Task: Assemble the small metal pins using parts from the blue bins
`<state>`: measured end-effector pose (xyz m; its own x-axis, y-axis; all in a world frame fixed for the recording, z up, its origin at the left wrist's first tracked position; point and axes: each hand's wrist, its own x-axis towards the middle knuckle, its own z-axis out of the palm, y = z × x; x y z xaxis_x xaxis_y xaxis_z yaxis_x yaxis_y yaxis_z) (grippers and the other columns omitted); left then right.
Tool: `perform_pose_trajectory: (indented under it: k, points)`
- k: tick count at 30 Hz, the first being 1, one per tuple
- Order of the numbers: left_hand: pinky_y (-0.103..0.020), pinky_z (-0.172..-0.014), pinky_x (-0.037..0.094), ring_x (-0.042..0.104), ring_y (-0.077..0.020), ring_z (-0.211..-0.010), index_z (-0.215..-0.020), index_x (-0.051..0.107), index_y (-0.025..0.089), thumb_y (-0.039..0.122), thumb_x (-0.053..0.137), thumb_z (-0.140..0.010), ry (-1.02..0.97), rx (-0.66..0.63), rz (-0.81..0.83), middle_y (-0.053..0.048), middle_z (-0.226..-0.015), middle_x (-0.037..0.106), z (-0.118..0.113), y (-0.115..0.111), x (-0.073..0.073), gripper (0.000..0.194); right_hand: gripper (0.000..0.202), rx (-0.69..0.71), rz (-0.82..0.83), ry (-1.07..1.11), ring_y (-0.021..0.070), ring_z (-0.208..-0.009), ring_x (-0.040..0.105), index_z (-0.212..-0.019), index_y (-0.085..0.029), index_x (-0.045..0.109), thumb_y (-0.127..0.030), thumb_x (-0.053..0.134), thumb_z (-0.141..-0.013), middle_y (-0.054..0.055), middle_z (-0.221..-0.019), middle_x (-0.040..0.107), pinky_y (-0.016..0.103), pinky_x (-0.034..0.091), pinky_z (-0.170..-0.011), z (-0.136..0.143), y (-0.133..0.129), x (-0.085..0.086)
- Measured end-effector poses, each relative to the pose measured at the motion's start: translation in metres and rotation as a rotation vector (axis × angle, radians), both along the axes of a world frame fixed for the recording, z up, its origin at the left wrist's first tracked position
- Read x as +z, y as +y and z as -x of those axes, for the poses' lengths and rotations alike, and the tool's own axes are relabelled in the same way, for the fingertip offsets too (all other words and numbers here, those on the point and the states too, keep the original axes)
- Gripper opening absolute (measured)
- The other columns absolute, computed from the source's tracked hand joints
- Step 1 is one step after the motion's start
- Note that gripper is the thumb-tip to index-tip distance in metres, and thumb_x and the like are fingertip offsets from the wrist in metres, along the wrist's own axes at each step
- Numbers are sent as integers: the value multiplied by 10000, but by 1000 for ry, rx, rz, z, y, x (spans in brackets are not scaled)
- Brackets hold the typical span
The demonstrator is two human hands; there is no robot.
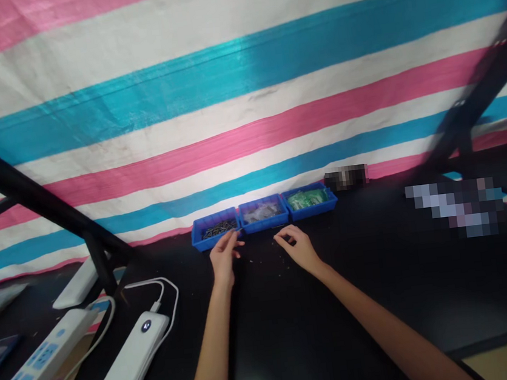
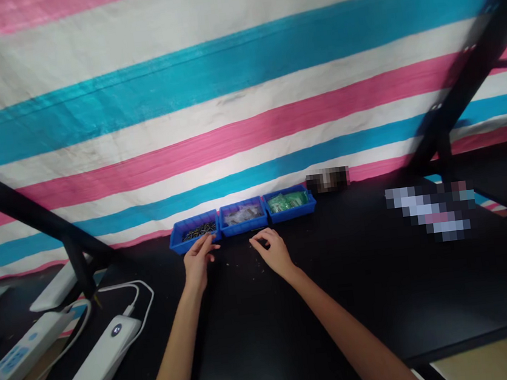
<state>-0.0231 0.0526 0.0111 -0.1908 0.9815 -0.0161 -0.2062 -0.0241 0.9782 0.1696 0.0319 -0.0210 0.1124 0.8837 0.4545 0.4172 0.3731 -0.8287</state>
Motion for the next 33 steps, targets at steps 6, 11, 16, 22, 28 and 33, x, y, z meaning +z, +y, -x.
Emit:
perform_pose_trajectory:
  k: [6, 11, 16, 22, 28, 33]
  points:
    - [-152, -379, 328, 575, -64, -508, -927, 652, 117, 327, 736, -552, -115, 153, 29, -76, -857, 659, 20, 9, -1, 438, 178, -29, -4, -63, 179, -762, 555, -719, -201, 618, -321, 511, -793, 39, -770, 597, 295, 450, -636, -1, -1, 0]
    - [-143, -375, 328, 585, -61, -521, -991, 636, 133, 296, 733, -574, -127, 145, -10, -99, -954, 655, 26, 10, -1, 457, 138, -112, 38, -213, 200, -835, 538, -778, -219, 632, -300, 521, -782, 40, -848, 606, 368, 392, -780, -2, -3, 1]
    - [-135, -360, 320, 648, -129, -660, -1089, 592, 188, 283, 710, -621, -70, 57, -50, -123, -1221, 526, 24, 7, 4, 492, 170, -147, 99, -300, 211, -965, 499, -892, -248, 627, -304, 524, -770, 36, -1014, 580, 378, 343, -830, -1, -4, 1]
    - [-139, -385, 343, 643, -138, -694, -1099, 585, 195, 319, 661, -667, -63, -11, -68, -122, -1224, 523, 20, 3, 6, 456, 235, -98, 93, -380, 207, -1079, 448, -996, -260, 595, -281, 465, -802, 33, -1134, 552, 378, 301, -896, 0, -5, 1]
    - [-152, -406, 344, 616, -120, -647, -1085, 583, 164, 354, 632, -684, -70, -66, -23, -122, -1085, 603, 6, -1, 2, 446, 273, -67, 109, -463, 208, -1150, 398, -1052, -252, 572, -279, 426, -823, 40, -1219, 510, 394, 266, -933, 1, -6, 0]
    - [-158, -395, 322, 610, -120, -632, -1016, 616, 160, 406, 618, -685, -47, -113, -2, -117, -1076, 604, -5, -3, 1, 412, 281, -60, 111, -488, 213, -1152, 396, -1059, -242, 569, -298, 449, -812, 51, -1220, 507, 393, 265, -939, 1, -6, 0]
